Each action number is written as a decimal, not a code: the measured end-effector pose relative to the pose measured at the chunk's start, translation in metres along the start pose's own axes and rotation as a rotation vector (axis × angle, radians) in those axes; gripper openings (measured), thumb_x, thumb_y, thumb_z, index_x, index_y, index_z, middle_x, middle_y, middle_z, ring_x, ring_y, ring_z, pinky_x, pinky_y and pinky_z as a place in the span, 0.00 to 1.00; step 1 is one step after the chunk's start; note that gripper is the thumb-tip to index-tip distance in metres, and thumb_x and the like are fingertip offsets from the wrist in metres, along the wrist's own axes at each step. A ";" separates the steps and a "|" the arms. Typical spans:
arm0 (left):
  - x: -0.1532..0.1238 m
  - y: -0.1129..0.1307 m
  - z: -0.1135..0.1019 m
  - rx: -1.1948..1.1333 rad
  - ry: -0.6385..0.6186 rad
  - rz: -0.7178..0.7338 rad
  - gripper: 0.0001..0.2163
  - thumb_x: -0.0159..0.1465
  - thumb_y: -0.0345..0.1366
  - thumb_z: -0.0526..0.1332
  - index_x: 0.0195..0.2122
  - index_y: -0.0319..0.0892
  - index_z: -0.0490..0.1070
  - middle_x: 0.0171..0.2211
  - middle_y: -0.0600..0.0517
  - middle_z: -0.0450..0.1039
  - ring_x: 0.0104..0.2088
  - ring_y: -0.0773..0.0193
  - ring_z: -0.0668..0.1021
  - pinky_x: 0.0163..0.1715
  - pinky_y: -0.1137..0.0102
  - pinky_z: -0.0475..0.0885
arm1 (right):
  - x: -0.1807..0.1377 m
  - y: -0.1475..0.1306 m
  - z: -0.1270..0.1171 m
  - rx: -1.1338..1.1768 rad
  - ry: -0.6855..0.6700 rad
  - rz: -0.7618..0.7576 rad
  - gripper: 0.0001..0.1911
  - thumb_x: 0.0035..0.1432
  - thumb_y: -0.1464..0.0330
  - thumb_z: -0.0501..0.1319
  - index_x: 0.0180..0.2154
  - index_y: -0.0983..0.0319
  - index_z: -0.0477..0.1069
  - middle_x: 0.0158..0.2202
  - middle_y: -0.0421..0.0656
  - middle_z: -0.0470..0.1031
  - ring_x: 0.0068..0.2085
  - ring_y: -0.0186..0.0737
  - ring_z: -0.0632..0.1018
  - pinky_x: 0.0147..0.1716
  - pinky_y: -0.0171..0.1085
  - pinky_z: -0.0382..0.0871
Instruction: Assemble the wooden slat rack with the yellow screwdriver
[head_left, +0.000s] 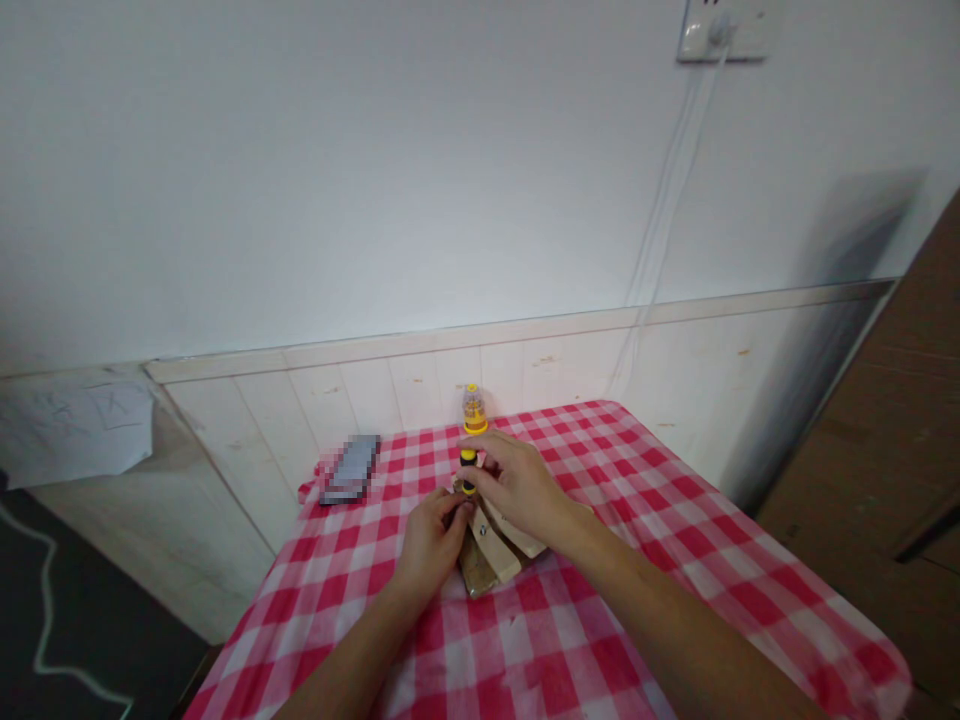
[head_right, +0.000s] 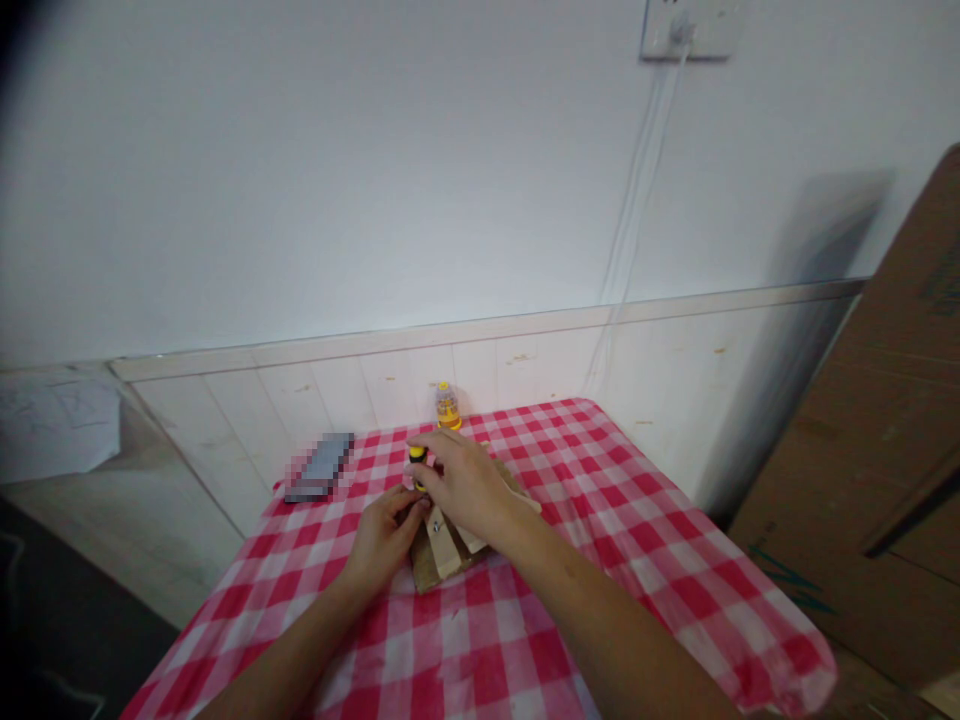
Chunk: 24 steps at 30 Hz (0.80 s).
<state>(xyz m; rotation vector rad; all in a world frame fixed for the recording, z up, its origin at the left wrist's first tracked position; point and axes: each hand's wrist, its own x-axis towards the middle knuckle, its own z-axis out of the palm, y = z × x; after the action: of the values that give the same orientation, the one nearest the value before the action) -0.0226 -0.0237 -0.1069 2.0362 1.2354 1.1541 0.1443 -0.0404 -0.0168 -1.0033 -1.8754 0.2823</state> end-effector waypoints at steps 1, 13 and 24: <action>0.000 0.000 0.000 0.000 -0.001 0.000 0.14 0.68 0.38 0.57 0.33 0.42 0.81 0.33 0.47 0.79 0.34 0.58 0.80 0.35 0.68 0.71 | 0.000 0.000 0.000 0.001 0.002 0.003 0.14 0.62 0.72 0.69 0.50 0.58 0.78 0.41 0.45 0.81 0.43 0.43 0.81 0.45 0.41 0.74; 0.001 -0.003 0.001 0.005 -0.002 -0.009 0.13 0.68 0.39 0.57 0.35 0.41 0.82 0.34 0.47 0.79 0.35 0.57 0.80 0.36 0.67 0.71 | 0.000 0.004 0.003 -0.003 0.032 0.050 0.12 0.59 0.72 0.72 0.43 0.58 0.75 0.38 0.41 0.79 0.37 0.39 0.79 0.36 0.36 0.69; 0.001 -0.002 0.002 -0.005 0.008 -0.007 0.13 0.67 0.38 0.57 0.35 0.41 0.81 0.35 0.46 0.81 0.36 0.57 0.81 0.37 0.66 0.72 | -0.002 0.003 0.002 0.036 -0.004 0.046 0.10 0.59 0.68 0.72 0.41 0.58 0.75 0.33 0.37 0.80 0.33 0.37 0.80 0.32 0.33 0.69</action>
<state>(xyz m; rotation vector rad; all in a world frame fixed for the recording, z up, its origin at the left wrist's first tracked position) -0.0221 -0.0223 -0.1089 2.0247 1.2412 1.1615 0.1446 -0.0396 -0.0206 -1.0230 -1.8465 0.3447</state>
